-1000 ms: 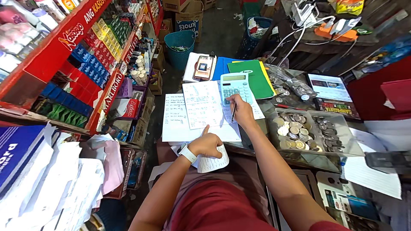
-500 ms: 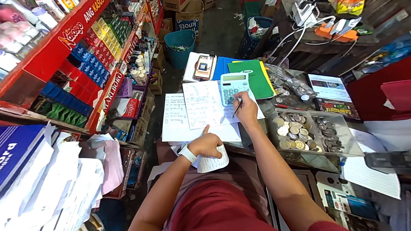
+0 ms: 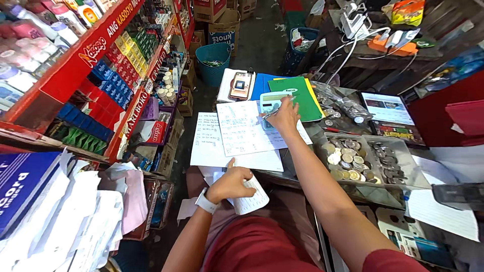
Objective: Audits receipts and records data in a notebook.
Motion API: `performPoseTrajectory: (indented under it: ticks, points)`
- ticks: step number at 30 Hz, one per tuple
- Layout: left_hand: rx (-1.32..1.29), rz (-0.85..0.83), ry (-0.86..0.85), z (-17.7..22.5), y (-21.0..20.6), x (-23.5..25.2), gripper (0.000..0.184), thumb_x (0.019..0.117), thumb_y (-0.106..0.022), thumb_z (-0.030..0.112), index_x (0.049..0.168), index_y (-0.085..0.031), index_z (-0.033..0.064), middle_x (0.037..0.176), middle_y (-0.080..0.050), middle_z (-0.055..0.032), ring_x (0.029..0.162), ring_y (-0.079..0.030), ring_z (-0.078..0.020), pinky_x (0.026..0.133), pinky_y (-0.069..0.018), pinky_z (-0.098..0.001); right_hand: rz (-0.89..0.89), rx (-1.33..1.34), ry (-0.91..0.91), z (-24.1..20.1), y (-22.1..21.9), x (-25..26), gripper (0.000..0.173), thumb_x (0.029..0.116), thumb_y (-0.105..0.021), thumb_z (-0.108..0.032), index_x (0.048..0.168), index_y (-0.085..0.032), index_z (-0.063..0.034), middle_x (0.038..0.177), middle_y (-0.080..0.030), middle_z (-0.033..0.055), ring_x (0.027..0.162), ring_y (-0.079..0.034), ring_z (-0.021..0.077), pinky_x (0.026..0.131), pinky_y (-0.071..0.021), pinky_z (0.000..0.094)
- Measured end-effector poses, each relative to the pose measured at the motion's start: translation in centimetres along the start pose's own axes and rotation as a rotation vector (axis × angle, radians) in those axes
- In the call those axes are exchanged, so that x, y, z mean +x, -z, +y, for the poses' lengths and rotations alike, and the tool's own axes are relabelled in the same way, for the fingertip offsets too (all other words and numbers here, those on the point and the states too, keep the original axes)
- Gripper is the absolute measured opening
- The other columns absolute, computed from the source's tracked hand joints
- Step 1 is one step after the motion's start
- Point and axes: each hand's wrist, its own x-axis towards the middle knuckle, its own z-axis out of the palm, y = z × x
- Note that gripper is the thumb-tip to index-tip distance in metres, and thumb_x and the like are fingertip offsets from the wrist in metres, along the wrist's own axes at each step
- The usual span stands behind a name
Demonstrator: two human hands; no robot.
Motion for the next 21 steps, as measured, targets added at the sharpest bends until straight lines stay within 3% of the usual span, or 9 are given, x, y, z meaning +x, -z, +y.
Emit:
performPoseTrajectory:
  ticks: [4, 6, 9, 11, 13, 15, 17, 19, 21]
  points:
    - [-0.093, 0.07, -0.053, -1.7, 0.6, -3.5, 0.026, 0.0845, -0.074, 0.021, 0.078, -0.07, -0.0039, 0.085, -0.069, -0.0148, 0.095, -0.067, -0.0262, 0.114, -0.0266, -0.0611, -0.041, -0.052, -0.001, 0.2, -0.5, 0.3, 0.104, 0.0705, -0.091, -0.052, 0.148, -0.043, 0.0, 0.163, -0.028, 0.0292, 0.146, -0.03, 0.0544, 0.103, -0.0349, 0.0746]
    - [-0.108, 0.094, -0.09, -2.1, 0.5, -5.2, 0.025, 0.0843, -0.074, 0.021, 0.075, -0.069, -0.0016, 0.078, -0.067, -0.0111, 0.087, -0.065, -0.021, 0.104, -0.0377, -0.0507, -0.042, -0.022, 0.004, 0.4, -0.3, 0.3, 0.102, 0.0701, -0.092, -0.047, 0.147, -0.044, 0.0005, 0.162, -0.03, 0.0298, 0.146, -0.031, 0.0544, 0.104, -0.033, 0.0749]
    - [-0.179, 0.164, -0.046, -1.7, 0.3, -7.9, 0.02, 0.0815, -0.077, 0.016, 0.075, -0.071, -0.0027, 0.078, -0.066, -0.0088, 0.081, -0.062, -0.0134, 0.078, -0.0502, -0.0306, -0.08, 0.159, -0.018, 1.1, 1.4, -0.6, 0.104, 0.0706, -0.094, -0.04, 0.15, -0.04, 0.0005, 0.147, -0.046, 0.0346, 0.132, -0.044, 0.0579, 0.098, -0.0346, 0.0783]
    - [-0.29, 0.232, 0.004, -1.7, 0.4, -10.2, 0.017, 0.0818, -0.077, 0.015, 0.084, -0.074, -0.0011, 0.09, -0.07, -0.0049, 0.089, -0.065, -0.0053, 0.08, -0.0546, -0.0231, -0.145, 0.317, -0.087, 2.1, 3.3, -1.7, 0.103, 0.0714, -0.095, -0.036, 0.15, -0.037, -0.0037, 0.13, -0.057, 0.0358, 0.117, -0.056, 0.0559, 0.092, -0.0429, 0.0755]
    - [-0.393, 0.368, 0.026, -1.7, 0.7, -12.7, 0.016, 0.0832, -0.078, 0.019, 0.092, -0.077, 0.0052, 0.104, -0.074, 0.001, 0.098, -0.067, -0.0008, 0.086, -0.0578, -0.0212, -0.202, 0.446, -0.118, 3.1, 6.2, -3.8, 0.099, 0.0747, -0.093, -0.029, 0.15, -0.032, -0.0056, 0.129, -0.058, 0.0325, 0.113, -0.061, 0.0483, 0.091, -0.0498, 0.0675]
    - [-0.471, 0.559, 0.05, -1.8, 1.1, -15.0, 0.017, 0.0824, -0.081, 0.023, 0.098, -0.08, 0.0165, 0.111, -0.075, 0.0057, 0.102, -0.07, -0.0035, 0.087, -0.0602, -0.0246, -0.143, 0.397, -0.133, 4.6, 9.3, -6.1, 0.1, 0.0723, -0.093, -0.027, 0.15, -0.033, -0.0063, 0.131, -0.056, 0.0323, 0.114, -0.059, 0.0484, 0.091, -0.0493, 0.068]
    - [-0.544, 0.79, 0.056, -1.6, 1.7, -16.7, 0.02, 0.0811, -0.083, 0.026, 0.101, -0.081, 0.0242, 0.109, -0.076, 0.0079, 0.098, -0.071, -0.0046, 0.085, -0.0612, -0.0254, 0.012, 0.189, -0.168, 6.5, 11.9, -8.1, 0.106, 0.0666, -0.095, -0.035, 0.15, -0.038, -0.0042, 0.135, -0.052, 0.0372, 0.121, -0.053, 0.056, 0.095, -0.0416, 0.0757]
    - [-0.619, 1.012, 0.07, -1.0, 2.6, -17.7, 0.018, 0.0826, -0.08, 0.021, 0.1, -0.08, 0.0238, 0.099, -0.078, 0.0073, 0.087, -0.073, -0.0041, 0.077, -0.0617, -0.0244, 0.128, 0.028, -0.209, 9.0, 13.5, -9.4, 0.108, 0.065, -0.093, -0.041, 0.149, -0.041, 0.0001, 0.141, -0.045, 0.042, 0.13, -0.043, 0.0625, 0.1, -0.0309, 0.0809]
    - [-0.652, 1.169, 0.048, -0.7, 3.7, -18.3, 0.015, 0.0875, -0.072, 0.013, 0.098, -0.079, 0.0206, 0.092, -0.078, 0.0064, 0.081, -0.073, -0.0032, 0.075, -0.0615, -0.0228, 0.152, -0.035, -0.271, 11.4, 14.2, -10.3, 0.105, 0.0663, -0.093, -0.042, 0.147, -0.042, 0.0022, 0.143, -0.044, 0.0417, 0.132, -0.04, 0.0622, 0.101, -0.0295, 0.0804]
